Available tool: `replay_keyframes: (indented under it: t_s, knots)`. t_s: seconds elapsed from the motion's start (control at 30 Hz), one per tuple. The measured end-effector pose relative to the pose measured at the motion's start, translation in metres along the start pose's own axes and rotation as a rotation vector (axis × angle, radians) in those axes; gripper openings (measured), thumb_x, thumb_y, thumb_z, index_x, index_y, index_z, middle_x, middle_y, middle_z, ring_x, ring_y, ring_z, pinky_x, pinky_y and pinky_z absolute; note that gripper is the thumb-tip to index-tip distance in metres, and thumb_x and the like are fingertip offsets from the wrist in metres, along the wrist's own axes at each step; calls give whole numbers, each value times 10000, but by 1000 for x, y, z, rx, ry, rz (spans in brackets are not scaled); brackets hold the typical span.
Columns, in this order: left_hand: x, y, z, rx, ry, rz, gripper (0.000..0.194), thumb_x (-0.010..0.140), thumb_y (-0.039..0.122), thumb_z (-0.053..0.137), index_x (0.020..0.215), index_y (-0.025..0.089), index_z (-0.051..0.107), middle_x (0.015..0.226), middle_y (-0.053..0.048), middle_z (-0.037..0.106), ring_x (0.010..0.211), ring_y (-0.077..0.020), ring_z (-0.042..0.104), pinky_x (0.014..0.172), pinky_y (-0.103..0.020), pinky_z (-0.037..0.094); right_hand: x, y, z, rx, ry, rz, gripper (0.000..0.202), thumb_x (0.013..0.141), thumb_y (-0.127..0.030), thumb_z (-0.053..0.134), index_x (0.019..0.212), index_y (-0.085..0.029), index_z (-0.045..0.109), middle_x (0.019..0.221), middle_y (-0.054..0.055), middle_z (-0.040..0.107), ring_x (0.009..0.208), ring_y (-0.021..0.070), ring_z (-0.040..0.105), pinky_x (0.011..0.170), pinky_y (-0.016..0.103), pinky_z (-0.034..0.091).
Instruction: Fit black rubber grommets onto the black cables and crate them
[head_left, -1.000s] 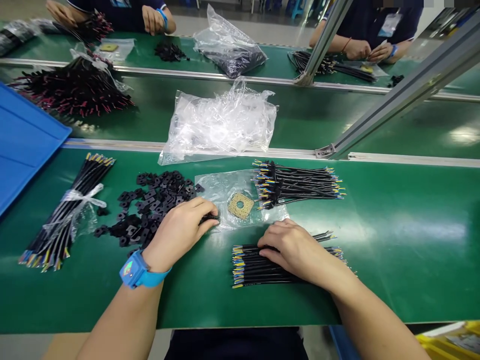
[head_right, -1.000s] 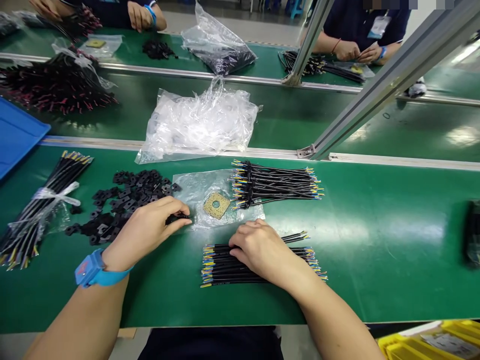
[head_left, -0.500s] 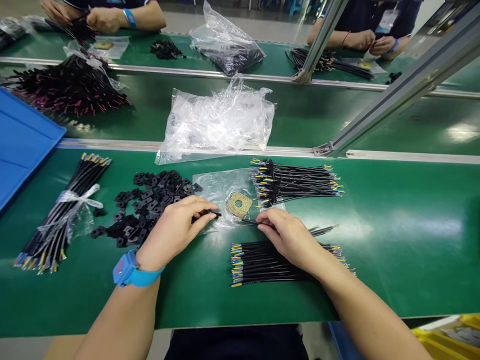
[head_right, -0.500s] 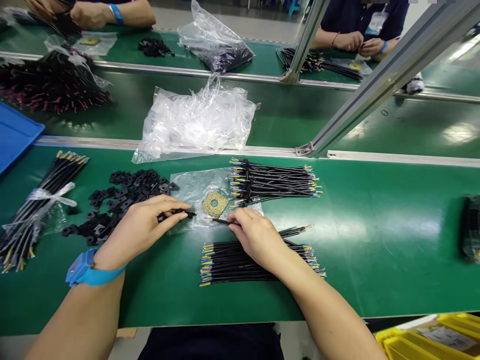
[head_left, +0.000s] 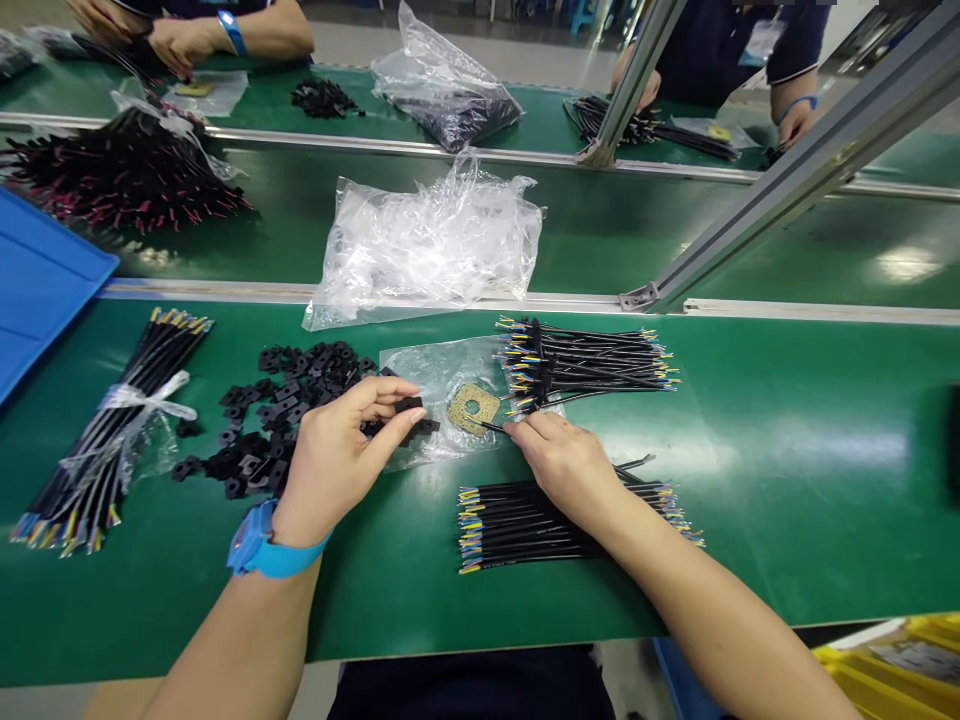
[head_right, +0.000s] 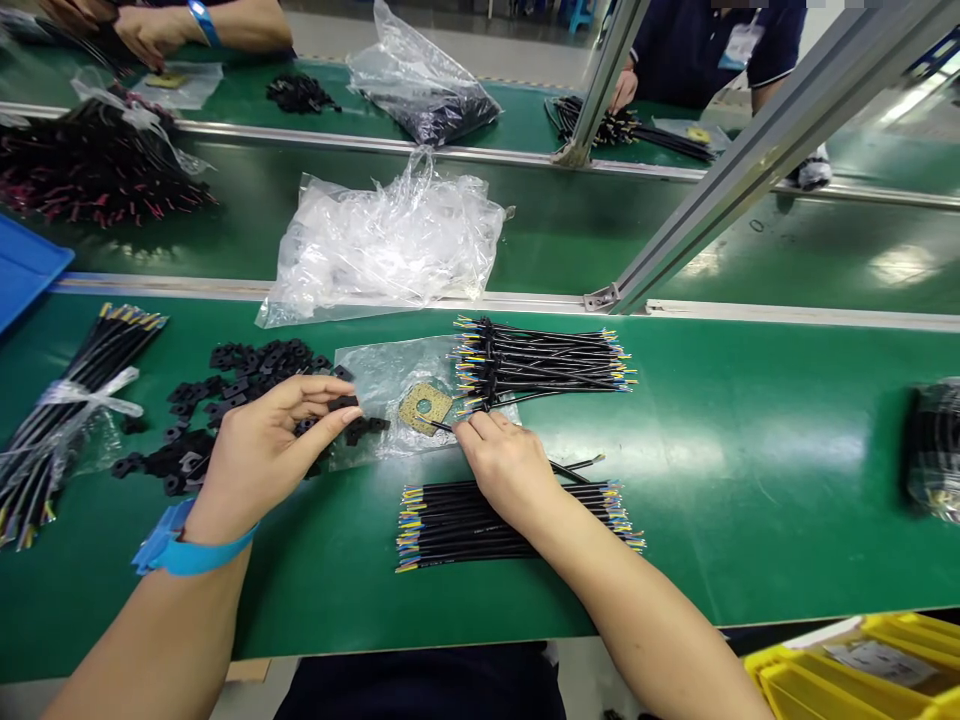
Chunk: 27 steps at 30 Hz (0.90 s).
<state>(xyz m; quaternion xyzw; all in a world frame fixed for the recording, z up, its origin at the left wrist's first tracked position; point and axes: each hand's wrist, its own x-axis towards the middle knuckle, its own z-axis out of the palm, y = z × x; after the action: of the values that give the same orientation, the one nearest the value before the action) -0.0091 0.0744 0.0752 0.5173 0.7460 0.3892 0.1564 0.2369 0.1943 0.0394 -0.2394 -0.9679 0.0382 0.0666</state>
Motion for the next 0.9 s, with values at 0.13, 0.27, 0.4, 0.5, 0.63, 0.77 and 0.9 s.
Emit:
replay_keyframes:
  t_s: [0.13, 0.27, 0.4, 0.5, 0.63, 0.77, 0.9]
  knots:
    - [1, -1, 2, -66, -64, -37, 323, 964, 458, 640, 1172, 233, 744, 1084, -46, 823, 937, -219, 784, 835, -298, 618, 0, 0, -2, -52, -22, -10, 281, 984, -57, 531, 1146, -189, 719, 909, 79, 720, 867, 197, 677, 649, 259, 493]
    - [2, 0, 6, -258, -91, -117, 362, 946, 511, 659, 1139, 221, 761, 1135, -78, 804, 1022, -238, 755, 870, -320, 613, 0, 2, 2, 71, 110, -19, 368, 1018, -68, 483, 1299, -193, 686, 899, 60, 725, 797, 169, 687, 672, 244, 543]
    - [3, 5, 15, -484, -86, -214, 416, 869, 577, 742, 1050, 208, 812, 1024, -88, 783, 853, -192, 699, 773, -296, 589, 1, 0, -1, 396, 380, -63, 397, 1053, -97, 466, 1395, -218, 628, 1037, 63, 736, 891, 146, 715, 798, 242, 600]
    - [1, 10, 23, -785, -135, -357, 465, 788, 595, 823, 1039, 203, 817, 888, -66, 776, 786, -158, 683, 711, -248, 561, 1, -5, -9, 487, 471, -91, 443, 1047, -96, 486, 1446, -254, 594, 1038, 59, 724, 902, 141, 714, 797, 241, 613]
    - [0, 18, 29, -984, -180, -456, 439, 718, 546, 899, 976, 201, 817, 821, -46, 764, 763, -139, 691, 669, -211, 541, -1, -12, -14, 486, 509, -136, 511, 1030, -81, 502, 1504, -267, 550, 971, 52, 701, 841, 144, 700, 745, 247, 620]
    - [-2, 20, 28, -1003, -200, -473, 424, 727, 535, 897, 979, 204, 812, 785, -38, 754, 774, -148, 710, 661, -207, 549, -2, -14, -10, 469, 505, -158, 535, 1025, -73, 503, 1520, -273, 532, 942, 40, 687, 798, 128, 680, 713, 229, 612]
    - [-2, 16, 27, -919, -194, -420, 427, 768, 552, 861, 1016, 208, 811, 804, -35, 756, 773, -153, 726, 684, -219, 574, -2, -14, -7, 437, 472, -160, 504, 1019, -68, 498, 1483, -251, 572, 935, 38, 683, 794, 119, 672, 698, 214, 601]
